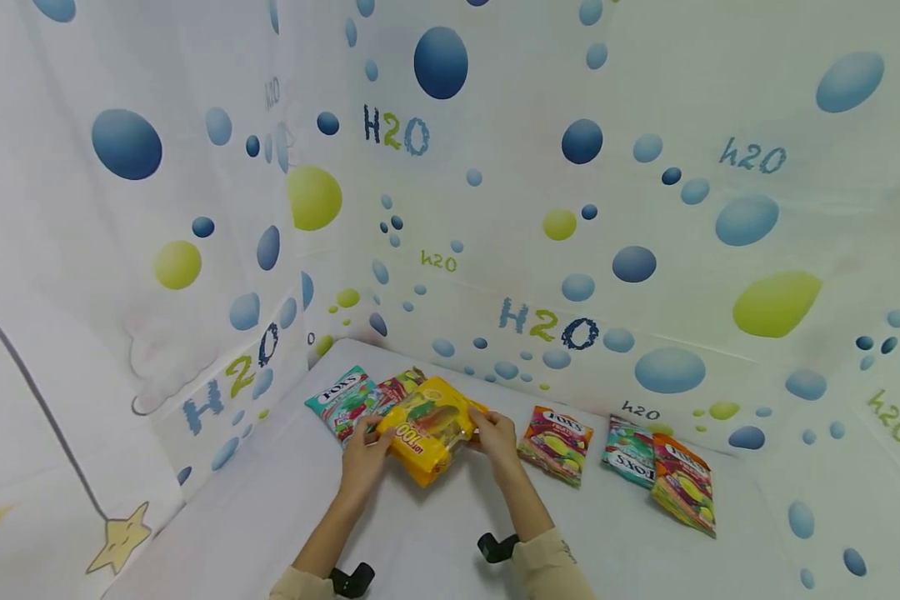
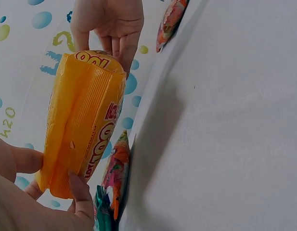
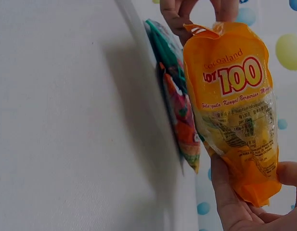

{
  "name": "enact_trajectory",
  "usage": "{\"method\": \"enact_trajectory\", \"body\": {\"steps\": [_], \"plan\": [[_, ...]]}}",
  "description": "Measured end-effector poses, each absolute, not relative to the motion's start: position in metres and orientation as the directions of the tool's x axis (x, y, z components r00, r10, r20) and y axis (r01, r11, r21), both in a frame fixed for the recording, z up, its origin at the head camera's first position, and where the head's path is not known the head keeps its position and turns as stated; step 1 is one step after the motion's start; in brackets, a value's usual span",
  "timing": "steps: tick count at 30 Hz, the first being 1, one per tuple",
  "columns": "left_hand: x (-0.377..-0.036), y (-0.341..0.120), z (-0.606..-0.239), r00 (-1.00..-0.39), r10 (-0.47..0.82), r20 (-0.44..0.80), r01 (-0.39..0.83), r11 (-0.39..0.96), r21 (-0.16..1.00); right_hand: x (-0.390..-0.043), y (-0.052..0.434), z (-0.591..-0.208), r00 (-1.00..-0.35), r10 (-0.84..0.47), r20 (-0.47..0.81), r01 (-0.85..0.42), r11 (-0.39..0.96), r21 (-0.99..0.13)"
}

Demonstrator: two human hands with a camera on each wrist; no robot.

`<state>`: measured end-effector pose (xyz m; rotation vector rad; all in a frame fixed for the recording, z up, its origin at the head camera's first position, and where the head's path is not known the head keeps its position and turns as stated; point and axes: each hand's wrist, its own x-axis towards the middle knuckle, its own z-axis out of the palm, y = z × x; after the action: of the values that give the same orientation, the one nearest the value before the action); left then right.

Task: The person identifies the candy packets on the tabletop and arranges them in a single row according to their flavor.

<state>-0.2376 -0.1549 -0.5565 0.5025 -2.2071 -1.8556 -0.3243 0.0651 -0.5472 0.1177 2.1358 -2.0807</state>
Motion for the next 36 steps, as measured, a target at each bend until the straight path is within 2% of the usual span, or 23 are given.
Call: {"method": "enact_trajectory", "body": {"steps": [26, 36], "plan": [[-0.186, -0.201, -0.562, -0.866, -0.492, -0.084, -0.143, 0.084, 0.986, -0.303, 0.013, -0.542, -0.958, -0.222, -0.181, 0.182, 0.017, -0.983], [-0.169, -0.213, -0.561, -0.855, -0.51, -0.09, -0.155, 0.086, 0.984, -0.292, -0.005, -0.541, -0.956, -0.22, -0.193, 0.184, 0.058, -0.981]]}}
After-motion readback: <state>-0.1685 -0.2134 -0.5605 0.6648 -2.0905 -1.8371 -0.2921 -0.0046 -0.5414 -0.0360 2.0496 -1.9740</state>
